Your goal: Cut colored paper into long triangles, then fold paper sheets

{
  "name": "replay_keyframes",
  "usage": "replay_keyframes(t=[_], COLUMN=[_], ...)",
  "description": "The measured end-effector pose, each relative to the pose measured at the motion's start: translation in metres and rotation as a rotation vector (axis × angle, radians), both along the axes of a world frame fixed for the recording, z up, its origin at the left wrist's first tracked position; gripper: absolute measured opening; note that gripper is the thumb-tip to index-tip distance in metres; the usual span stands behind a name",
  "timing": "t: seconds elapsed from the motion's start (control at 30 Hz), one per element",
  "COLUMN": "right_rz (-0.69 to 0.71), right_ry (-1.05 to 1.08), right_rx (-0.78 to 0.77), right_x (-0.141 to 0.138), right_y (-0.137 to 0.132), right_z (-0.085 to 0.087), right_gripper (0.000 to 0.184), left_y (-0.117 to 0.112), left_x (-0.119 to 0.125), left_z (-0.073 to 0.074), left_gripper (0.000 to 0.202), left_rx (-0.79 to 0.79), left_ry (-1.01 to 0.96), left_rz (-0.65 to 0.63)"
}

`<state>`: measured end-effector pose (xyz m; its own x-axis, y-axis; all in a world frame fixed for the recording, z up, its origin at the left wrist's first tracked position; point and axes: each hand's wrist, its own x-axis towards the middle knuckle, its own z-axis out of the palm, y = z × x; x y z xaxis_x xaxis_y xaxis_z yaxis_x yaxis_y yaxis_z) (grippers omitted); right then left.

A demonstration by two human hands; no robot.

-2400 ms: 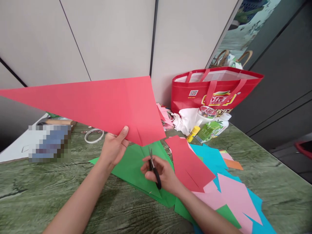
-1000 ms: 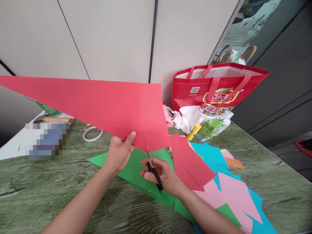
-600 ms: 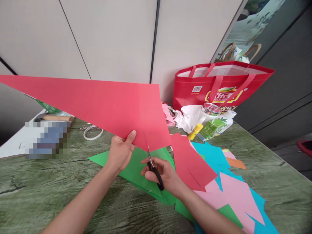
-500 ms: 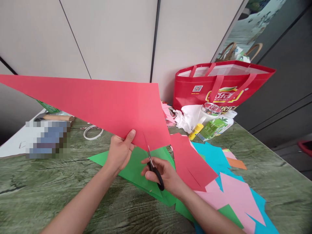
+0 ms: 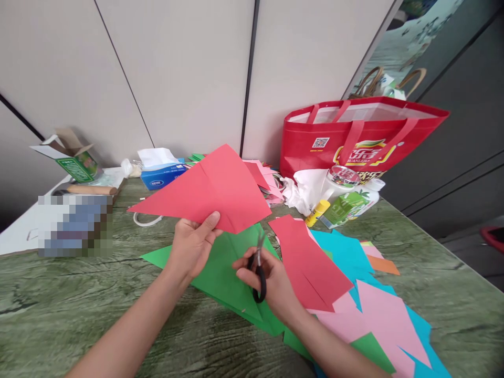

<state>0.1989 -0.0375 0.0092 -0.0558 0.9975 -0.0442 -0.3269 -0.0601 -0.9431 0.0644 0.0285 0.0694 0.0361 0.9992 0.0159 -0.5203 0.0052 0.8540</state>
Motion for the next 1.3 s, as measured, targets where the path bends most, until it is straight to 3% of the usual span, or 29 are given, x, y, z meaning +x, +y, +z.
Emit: replay_keyframes(t=[0.07, 0.13, 0.33, 0.63, 0.87, 1.07, 1.17, 1.3], right_rz=[-0.181, -0.268, -0.342, -0.389, -0.272, 0.229, 0.318, 0.323], right_ry=[0.050, 0.101, 0.215, 0.250, 0.187, 0.101, 0.083, 0.072], right_rx=[0.013, 0.019, -0.044, 0.004, 0.065, -0.034, -0.042, -0.040], right_x=[0.000, 0.001, 0.000, -0.003, 0.000, -0.006, -0.007, -0.005], right_y=[0.002, 0.003, 0.005, 0.002, 0.003, -0.006, -0.011, -0.011], right_z=[-0.001, 0.000, 0.003, 0.004, 0.001, 0.002, 0.003, 0.006], right_gripper=[0.030, 0.032, 0.036, 0.036, 0.025, 0.030, 0.034, 0.036], left_y=[-0.005, -0.012, -0.027, -0.030, -0.012, -0.003, -0.005, -0.008], left_x=[0.006, 0.013, 0.025, 0.029, 0.012, -0.009, -0.008, -0.004], left_z=[-0.005, -0.013, -0.031, -0.033, -0.006, 0.018, 0.020, 0.011], left_gripper=[0.028, 0.021, 0.022, 0.019, 0.021, 0.021, 0.023, 0.018], left_rx=[-0.008, -0.007, 0.008, -0.027, 0.025, 0.093, 0.079, 0.007], left_ry=[0.028, 0.081, 0.202, 0.148, 0.046, 0.013, 0.029, 0.092], left_rz=[0.015, -0.011, -0.076, -0.080, -0.022, -0.083, -0.102, -0.169])
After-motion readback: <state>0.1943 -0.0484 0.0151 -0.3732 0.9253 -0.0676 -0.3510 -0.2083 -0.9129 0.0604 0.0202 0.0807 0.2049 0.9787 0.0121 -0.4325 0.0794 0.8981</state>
